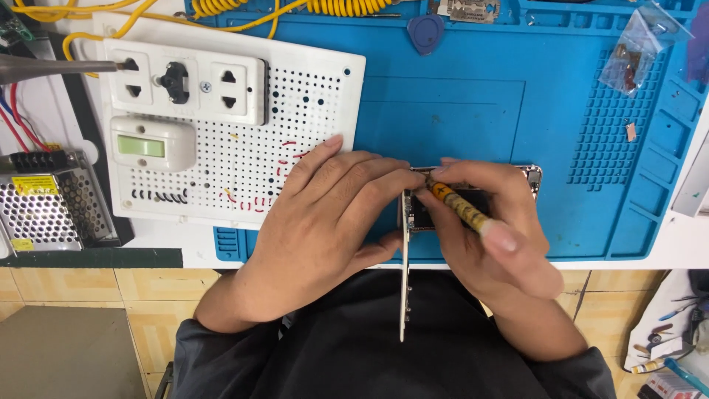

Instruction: Disassembling a smartphone to remove the screen, involving the removal of internal screws and prying components apart.

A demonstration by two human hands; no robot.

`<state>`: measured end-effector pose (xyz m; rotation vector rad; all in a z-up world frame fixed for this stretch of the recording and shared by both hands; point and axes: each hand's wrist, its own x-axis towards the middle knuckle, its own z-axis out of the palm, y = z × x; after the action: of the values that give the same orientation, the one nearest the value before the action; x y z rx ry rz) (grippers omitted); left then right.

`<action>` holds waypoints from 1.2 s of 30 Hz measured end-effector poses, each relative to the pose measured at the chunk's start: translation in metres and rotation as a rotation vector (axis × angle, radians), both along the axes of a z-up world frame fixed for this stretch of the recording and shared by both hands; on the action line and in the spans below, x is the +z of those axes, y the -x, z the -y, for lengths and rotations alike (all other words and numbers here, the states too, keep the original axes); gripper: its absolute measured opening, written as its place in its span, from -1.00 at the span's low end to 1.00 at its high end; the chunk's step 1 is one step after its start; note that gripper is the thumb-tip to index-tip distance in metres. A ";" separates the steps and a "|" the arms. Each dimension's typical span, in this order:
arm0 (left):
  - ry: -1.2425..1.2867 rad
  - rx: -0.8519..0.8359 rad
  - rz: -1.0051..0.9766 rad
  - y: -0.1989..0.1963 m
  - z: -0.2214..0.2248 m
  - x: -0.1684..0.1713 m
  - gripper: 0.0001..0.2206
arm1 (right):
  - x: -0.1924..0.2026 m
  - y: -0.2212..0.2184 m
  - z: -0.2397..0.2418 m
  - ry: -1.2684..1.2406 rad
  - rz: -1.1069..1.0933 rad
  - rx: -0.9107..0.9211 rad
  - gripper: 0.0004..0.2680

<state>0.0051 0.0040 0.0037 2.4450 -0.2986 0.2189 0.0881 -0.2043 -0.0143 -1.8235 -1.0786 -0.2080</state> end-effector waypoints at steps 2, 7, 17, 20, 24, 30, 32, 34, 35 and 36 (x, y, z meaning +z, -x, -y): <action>0.016 0.001 -0.003 0.000 0.000 0.000 -0.64 | 0.001 0.000 0.004 0.054 0.019 -0.019 -0.34; 0.018 -0.001 -0.013 0.000 0.000 0.001 -0.63 | 0.004 -0.007 0.012 0.014 -0.064 0.001 -0.34; 0.007 0.009 0.032 0.004 0.002 -0.004 -0.55 | 0.008 -0.021 0.005 -0.172 -0.110 0.164 -0.71; -0.001 0.008 0.030 0.005 0.002 -0.005 -0.50 | 0.004 -0.020 0.006 -0.192 -0.101 0.137 -0.66; -0.002 0.018 0.060 0.009 0.004 -0.006 -0.47 | 0.006 -0.017 0.006 -0.210 -0.143 0.162 -0.66; -0.025 0.020 0.101 0.010 0.006 -0.015 -0.42 | 0.001 -0.016 0.007 -0.190 -0.118 0.180 -0.55; -0.051 0.025 0.122 0.011 0.006 -0.017 -0.39 | 0.003 -0.013 0.006 -0.214 -0.164 0.236 -0.58; -0.028 0.032 0.142 0.011 0.007 -0.018 -0.42 | 0.000 -0.010 0.009 -0.112 -0.127 0.123 -0.51; -0.030 0.032 0.149 0.011 0.007 -0.017 -0.42 | -0.003 -0.009 0.010 -0.113 -0.120 0.124 -0.51; -0.031 0.028 0.148 0.011 0.006 -0.017 -0.42 | -0.006 -0.010 0.010 -0.123 -0.101 0.085 -0.53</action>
<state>-0.0061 -0.0022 -0.0130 2.4693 -0.3340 0.4114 0.0976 -0.2147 -0.0203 -1.6575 -1.0470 -0.1276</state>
